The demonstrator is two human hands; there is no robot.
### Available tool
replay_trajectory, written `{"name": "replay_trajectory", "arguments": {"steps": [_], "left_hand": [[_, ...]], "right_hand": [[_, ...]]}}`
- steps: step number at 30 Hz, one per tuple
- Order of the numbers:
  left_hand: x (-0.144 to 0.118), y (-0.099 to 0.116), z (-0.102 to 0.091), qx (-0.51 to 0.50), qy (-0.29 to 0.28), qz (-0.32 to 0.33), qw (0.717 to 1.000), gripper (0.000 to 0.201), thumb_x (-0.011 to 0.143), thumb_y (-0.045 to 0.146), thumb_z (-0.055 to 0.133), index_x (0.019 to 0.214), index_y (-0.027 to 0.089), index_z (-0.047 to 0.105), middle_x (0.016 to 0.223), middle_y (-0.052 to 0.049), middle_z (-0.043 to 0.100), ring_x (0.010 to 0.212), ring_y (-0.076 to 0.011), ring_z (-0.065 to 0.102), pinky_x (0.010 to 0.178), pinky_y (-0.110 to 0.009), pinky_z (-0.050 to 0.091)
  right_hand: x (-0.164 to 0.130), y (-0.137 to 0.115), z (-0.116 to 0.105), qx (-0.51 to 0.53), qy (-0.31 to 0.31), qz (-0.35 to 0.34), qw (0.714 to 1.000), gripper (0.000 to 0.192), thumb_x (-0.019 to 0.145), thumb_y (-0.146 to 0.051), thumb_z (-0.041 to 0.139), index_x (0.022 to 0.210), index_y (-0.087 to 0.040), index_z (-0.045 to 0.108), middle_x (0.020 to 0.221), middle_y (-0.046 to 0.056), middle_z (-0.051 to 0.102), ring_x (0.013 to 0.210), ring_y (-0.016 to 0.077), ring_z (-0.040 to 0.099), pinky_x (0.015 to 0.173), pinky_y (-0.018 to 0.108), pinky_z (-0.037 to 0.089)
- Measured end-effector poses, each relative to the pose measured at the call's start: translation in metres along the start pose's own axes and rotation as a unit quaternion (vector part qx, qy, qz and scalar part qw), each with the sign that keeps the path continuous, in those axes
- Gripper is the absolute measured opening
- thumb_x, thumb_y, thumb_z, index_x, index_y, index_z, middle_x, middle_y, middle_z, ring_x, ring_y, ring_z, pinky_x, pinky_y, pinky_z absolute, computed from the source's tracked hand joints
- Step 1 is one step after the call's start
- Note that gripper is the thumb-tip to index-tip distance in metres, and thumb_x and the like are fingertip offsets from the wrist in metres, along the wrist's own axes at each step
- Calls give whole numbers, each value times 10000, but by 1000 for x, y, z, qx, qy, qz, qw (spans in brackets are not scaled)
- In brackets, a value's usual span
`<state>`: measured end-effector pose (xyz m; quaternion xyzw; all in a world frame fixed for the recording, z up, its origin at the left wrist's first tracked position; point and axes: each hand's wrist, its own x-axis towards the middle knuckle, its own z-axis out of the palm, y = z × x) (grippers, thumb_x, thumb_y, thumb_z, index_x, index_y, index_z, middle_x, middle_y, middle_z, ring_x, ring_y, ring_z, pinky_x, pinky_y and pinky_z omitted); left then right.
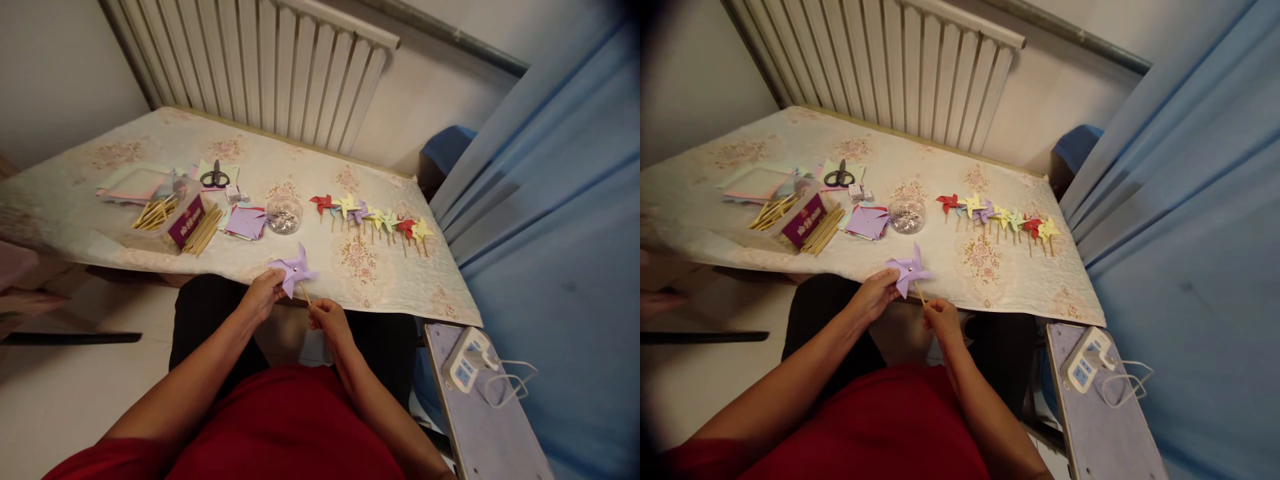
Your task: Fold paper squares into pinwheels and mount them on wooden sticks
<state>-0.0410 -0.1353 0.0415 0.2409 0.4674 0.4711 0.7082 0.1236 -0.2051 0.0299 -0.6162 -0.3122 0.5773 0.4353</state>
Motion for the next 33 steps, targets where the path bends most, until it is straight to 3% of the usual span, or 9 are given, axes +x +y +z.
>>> {"name": "replay_trajectory", "arguments": {"steps": [19,33], "left_hand": [[-9,1,12,-77,-12,-54,996,92,751,153,694,792,131,615,690,-27,659,592,-116,619,588,-231,496],[-9,-8,18,-75,-23,-45,996,204,686,224,779,795,131,634,710,-46,667,636,-127,624,622,-250,492]], "right_hand": [[-1,3,2,18,-16,-8,1000,207,599,-352,685,672,-179,596,518,-42,583,430,112,527,467,237,379],[-3,2,6,20,-27,1,999,261,586,-400,693,700,-193,580,543,-38,596,451,119,530,477,248,378]]}}
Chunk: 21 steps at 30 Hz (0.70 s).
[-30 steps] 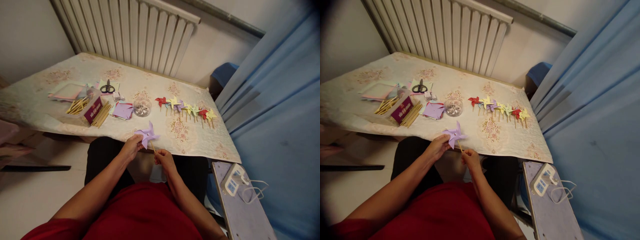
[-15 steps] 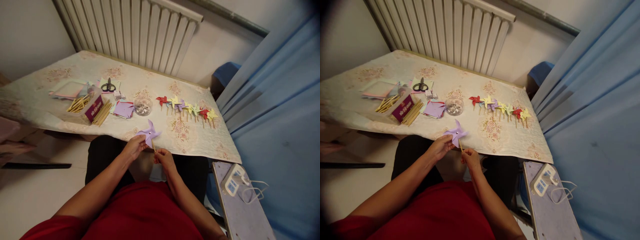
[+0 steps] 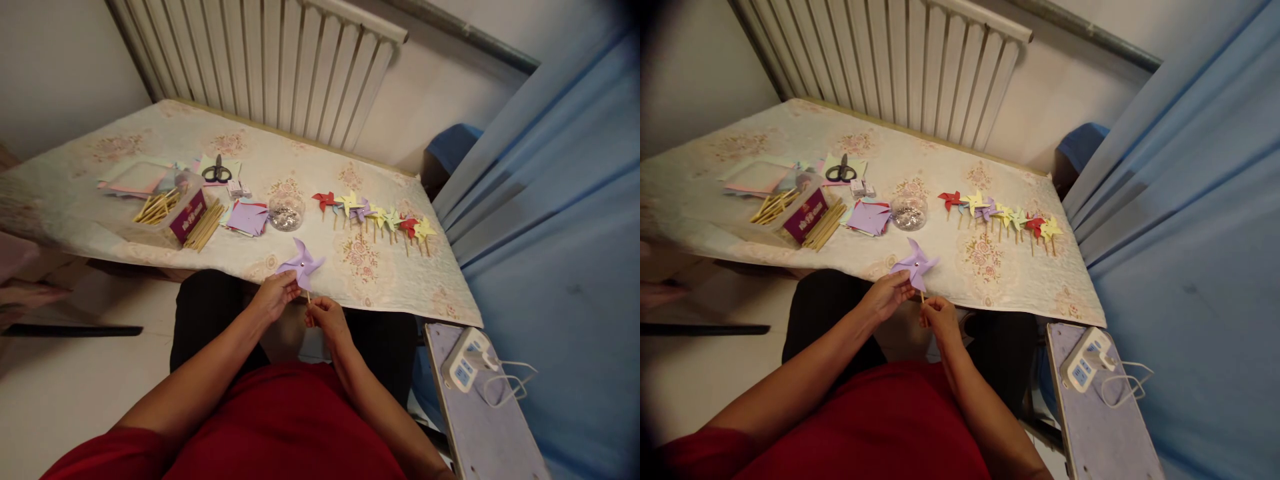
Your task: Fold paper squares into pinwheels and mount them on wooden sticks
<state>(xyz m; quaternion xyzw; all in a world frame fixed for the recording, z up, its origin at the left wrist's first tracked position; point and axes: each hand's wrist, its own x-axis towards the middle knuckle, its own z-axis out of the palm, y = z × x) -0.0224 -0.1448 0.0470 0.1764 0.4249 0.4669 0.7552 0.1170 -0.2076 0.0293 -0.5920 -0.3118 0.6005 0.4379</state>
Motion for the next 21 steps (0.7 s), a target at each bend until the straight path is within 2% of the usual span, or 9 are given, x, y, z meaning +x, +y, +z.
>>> {"name": "replay_trajectory", "arguments": {"steps": [9,15,21], "left_hand": [[-4,-11,-4,50,-49,18,997,293,653,299,818,753,151,585,685,-13,639,617,-106,597,639,-237,468],[-9,-25,0,172,-42,56,983,294,631,335,800,733,140,606,619,23,575,550,-86,503,573,-237,382],[-7,-31,6,197,-21,73,977,277,649,366,759,731,154,598,596,20,574,533,-104,498,553,-252,359]], "right_hand": [[0,1,-2,16,-1,-2,1000,275,599,-401,721,708,-182,594,563,-40,610,459,118,551,477,239,382],[2,2,0,16,1,-6,1000,275,586,-401,719,693,-184,590,540,-37,603,455,117,545,482,240,397],[1,2,1,8,-2,-6,1000,255,584,-396,708,670,-184,595,533,-32,599,441,114,531,459,232,360]]}}
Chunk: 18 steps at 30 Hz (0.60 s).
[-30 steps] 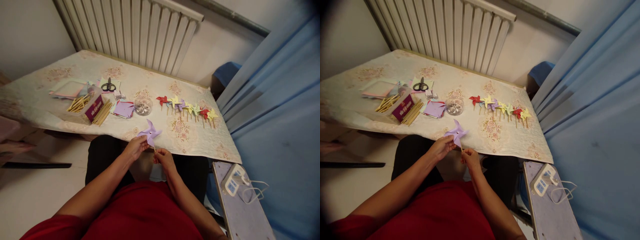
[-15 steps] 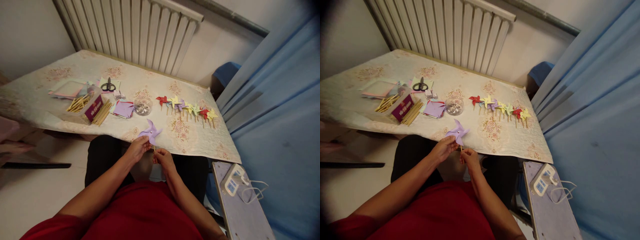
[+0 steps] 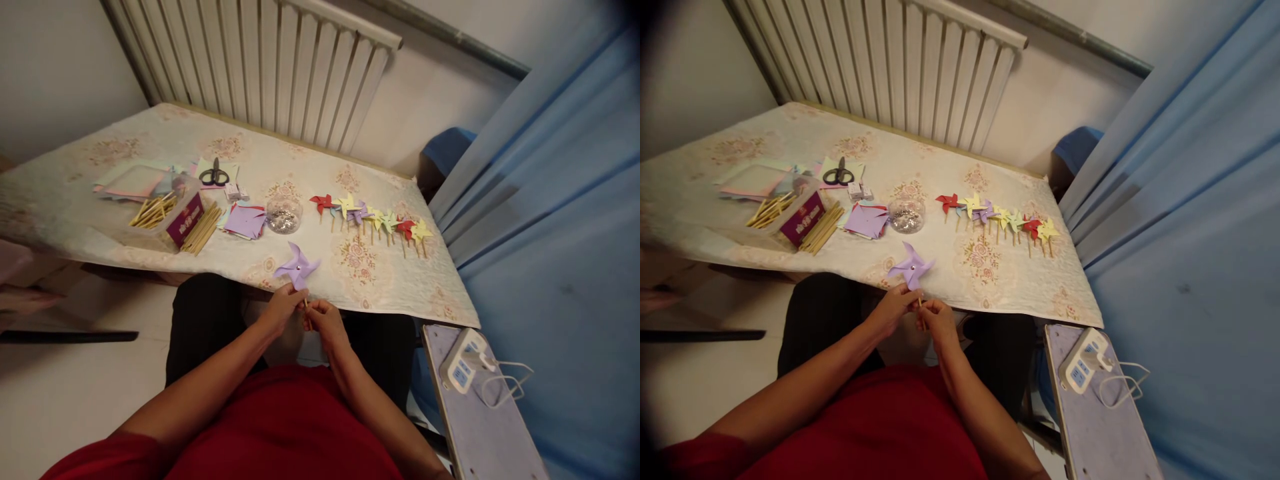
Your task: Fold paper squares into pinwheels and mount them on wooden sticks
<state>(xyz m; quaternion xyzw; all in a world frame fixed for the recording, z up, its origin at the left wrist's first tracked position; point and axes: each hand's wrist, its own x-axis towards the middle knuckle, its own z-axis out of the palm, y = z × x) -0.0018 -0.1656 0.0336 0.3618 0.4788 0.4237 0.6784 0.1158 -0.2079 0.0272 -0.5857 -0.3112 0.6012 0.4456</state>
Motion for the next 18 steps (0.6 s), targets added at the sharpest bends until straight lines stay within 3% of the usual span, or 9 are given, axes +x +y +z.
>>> {"name": "replay_trajectory", "arguments": {"steps": [10,18], "left_hand": [[13,4,-7,38,31,18,999,263,683,395,711,683,178,561,552,39,525,499,-100,455,530,-245,338],[26,9,-9,97,-12,47,994,306,669,463,717,693,189,584,566,33,524,532,-133,457,562,-264,348]], "right_hand": [[10,10,0,-17,21,-9,1000,191,602,-336,706,664,-191,600,504,-36,587,444,123,526,496,252,444],[22,9,-6,-35,52,-7,998,152,608,-310,681,608,-192,584,477,-45,560,444,115,522,482,233,424]]}}
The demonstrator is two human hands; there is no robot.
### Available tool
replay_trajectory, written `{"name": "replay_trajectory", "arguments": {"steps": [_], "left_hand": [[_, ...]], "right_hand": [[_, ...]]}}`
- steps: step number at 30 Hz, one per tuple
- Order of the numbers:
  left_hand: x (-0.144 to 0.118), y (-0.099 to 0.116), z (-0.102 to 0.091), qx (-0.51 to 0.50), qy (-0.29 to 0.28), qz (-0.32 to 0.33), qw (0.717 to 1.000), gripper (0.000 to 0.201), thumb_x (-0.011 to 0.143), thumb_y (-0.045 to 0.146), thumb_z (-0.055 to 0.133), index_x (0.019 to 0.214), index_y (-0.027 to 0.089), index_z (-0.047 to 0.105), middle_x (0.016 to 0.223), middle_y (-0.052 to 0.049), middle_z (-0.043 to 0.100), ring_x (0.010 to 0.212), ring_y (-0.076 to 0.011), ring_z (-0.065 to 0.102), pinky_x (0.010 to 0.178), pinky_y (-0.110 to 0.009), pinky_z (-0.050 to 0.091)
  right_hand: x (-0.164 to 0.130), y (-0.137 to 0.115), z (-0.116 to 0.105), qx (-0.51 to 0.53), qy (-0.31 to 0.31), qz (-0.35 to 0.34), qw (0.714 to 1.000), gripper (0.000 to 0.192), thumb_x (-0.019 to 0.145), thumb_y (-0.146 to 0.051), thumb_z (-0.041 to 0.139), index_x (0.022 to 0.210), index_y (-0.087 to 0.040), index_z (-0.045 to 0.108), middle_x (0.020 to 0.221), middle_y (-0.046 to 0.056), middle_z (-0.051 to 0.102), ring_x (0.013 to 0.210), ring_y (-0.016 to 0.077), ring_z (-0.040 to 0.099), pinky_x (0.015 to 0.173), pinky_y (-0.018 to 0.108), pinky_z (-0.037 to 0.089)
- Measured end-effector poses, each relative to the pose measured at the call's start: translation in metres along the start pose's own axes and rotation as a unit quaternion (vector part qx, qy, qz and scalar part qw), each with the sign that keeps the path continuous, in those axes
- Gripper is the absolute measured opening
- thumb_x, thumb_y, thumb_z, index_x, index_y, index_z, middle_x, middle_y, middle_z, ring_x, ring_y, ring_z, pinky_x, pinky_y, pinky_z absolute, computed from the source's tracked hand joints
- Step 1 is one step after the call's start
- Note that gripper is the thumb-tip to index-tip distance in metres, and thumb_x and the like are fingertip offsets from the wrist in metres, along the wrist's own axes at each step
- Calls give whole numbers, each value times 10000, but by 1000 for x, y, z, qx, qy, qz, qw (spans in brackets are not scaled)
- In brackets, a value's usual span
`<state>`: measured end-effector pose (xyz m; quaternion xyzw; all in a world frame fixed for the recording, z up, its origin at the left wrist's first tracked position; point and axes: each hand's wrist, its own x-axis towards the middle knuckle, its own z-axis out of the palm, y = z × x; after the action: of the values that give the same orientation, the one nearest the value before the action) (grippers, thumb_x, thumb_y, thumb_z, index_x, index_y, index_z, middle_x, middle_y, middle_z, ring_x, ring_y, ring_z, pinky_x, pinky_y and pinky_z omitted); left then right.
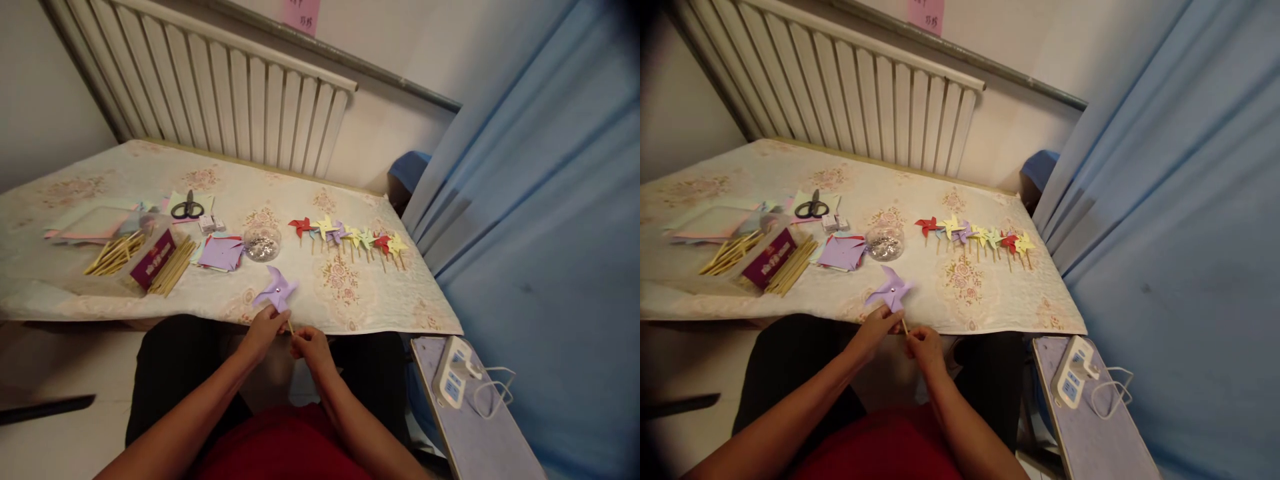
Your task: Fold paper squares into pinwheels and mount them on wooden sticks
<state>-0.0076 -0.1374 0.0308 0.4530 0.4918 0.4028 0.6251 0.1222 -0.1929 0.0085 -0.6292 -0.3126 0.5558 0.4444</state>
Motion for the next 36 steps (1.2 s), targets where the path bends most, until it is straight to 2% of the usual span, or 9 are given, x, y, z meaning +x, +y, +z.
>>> {"name": "replay_trajectory", "arguments": {"steps": [3,5,8,11,13,16,27,31,36], "left_hand": [[14,-2,-19,123,-16,58,991,306,718,492,665,631,211,580,584,6,539,599,-174,483,609,-287,368],[28,-4,-40,238,27,112,965,277,746,467,626,618,230,564,623,-11,549,649,-201,489,654,-308,386],[55,-6,-78,412,67,174,892,206,829,397,520,719,230,570,797,-62,609,807,-244,552,778,-346,410],[78,-8,-105,545,66,215,808,188,866,334,470,746,223,564,850,-97,604,862,-263,560,824,-368,397],[87,-10,-114,601,68,226,764,216,896,309,425,759,216,564,854,-114,602,860,-273,563,820,-380,390],[91,-12,-116,648,79,224,724,223,918,293,396,799,213,567,875,-120,608,878,-275,575,812,-376,390],[89,-12,-115,682,82,211,695,224,934,253,396,845,190,591,882,-104,621,879,-243,564,804,-363,388],[90,-14,-116,702,85,224,671,243,951,256,385,854,181,595,865,-93,611,865,-231,564,789,-356,390],[91,-17,-118,706,86,236,662,218,945,254,412,836,184,588,852,-84,600,840,-229,562,772,-357,388]], "right_hand": [[9,-5,-7,14,11,1,1000,163,596,-328,674,610,-191,587,487,-40,558,457,119,527,481,235,419],[17,-8,-11,22,24,-11,999,159,589,-331,660,609,-192,584,495,-38,559,455,114,512,480,234,408],[34,-11,-14,20,52,-44,998,137,600,-323,623,585,-195,575,475,-44,542,448,103,468,483,225,379],[53,-15,-13,-12,78,-72,994,137,620,-322,597,573,-194,591,446,-51,517,452,107,447,481,222,354],[66,-21,-11,-35,95,-80,992,136,629,-316,588,578,-191,608,441,-54,507,449,111,436,475,225,339],[87,-31,-9,-59,124,-99,986,126,633,-288,575,559,-194,614,453,-57,495,460,109,420,483,224,334],[190,-69,11,-171,236,-120,949,138,682,-209,562,565,-194,634,574,-6,634,622,150,594,567,207,405],[224,-87,19,-212,253,-105,938,149,727,-177,566,644,-165,690,662,35,698,676,161,648,594,207,433],[254,-108,24,-257,261,-83,927,164,786,-164,579,740,-150,736,772,88,741,746,183,690,643,221,476]]}}
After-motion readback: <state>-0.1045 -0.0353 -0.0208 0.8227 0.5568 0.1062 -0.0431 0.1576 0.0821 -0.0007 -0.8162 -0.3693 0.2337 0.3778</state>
